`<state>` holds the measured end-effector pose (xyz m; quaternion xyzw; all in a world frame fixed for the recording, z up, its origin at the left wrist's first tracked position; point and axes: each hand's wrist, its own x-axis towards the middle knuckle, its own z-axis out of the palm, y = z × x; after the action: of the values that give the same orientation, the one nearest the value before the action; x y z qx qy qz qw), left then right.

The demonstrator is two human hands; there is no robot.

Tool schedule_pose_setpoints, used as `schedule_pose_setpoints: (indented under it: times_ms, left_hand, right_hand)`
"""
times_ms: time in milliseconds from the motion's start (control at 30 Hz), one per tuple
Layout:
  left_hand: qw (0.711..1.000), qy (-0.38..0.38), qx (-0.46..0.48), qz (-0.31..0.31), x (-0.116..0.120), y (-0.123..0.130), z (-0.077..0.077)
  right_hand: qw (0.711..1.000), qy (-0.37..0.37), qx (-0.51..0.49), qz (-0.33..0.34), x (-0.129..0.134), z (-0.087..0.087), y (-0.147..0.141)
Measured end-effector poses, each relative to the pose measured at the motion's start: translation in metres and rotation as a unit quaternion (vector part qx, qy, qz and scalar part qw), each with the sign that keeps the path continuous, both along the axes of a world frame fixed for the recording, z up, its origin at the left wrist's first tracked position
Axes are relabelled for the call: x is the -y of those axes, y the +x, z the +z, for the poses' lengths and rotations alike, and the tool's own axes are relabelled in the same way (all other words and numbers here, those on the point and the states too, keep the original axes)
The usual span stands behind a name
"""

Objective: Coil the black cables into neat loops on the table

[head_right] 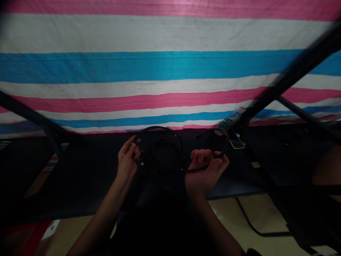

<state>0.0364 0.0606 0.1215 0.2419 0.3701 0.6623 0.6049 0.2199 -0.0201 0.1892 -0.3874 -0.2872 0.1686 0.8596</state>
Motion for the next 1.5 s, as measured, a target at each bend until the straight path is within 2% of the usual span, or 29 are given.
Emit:
schedule_pose_setpoints:
  times_ms: [100,233,500,633,833,933,1067,1200,1367,1433,1500]
  left_hand:
    - [1.000,0.010,-0.004,0.023,-0.001,0.000,0.005]
    - [0.999,0.007,0.011,0.040,-0.004,0.003,0.006]
    - [0.999,-0.003,0.025,0.044,-0.026,0.006,-0.010]
    - [0.999,0.013,0.020,0.044,-0.030,0.003,-0.005]
    - [0.999,0.031,-0.015,0.014,-0.018,0.003,0.010]
    - [0.999,0.040,-0.030,-0.002,-0.010,0.008,0.015]
    - [0.998,0.047,-0.038,0.015,-0.002,0.011,0.023]
    - [0.998,0.046,-0.033,0.008,0.003,0.012,0.031]
    - [0.998,0.050,-0.032,-0.026,0.011,0.017,0.040]
    - [0.998,0.050,-0.023,-0.019,0.012,0.019,0.042]
    - [0.999,0.051,-0.014,-0.007,0.012,0.019,0.043]
  right_hand:
    - [0.999,0.009,0.039,0.016,0.006,0.006,-0.006]
    - [0.994,0.022,0.082,0.069,0.017,0.008,-0.010]
    - [0.983,0.021,0.116,0.144,0.041,-0.010,-0.021]
    - [0.984,0.012,0.094,0.152,0.042,-0.015,-0.027]
    - [0.993,-0.014,0.038,0.110,0.023,-0.016,-0.024]
    - [0.988,-0.060,0.027,0.139,0.010,-0.022,-0.020]
    - [0.973,-0.103,0.054,0.200,0.004,-0.034,-0.022]
    - [0.951,-0.164,0.114,0.236,0.000,-0.044,-0.029]
    - [0.914,-0.248,0.162,0.279,-0.038,-0.064,-0.032]
    - [0.892,-0.289,0.226,0.263,-0.051,-0.070,-0.030]
    - [0.870,-0.313,0.305,0.228,-0.052,-0.068,-0.025]
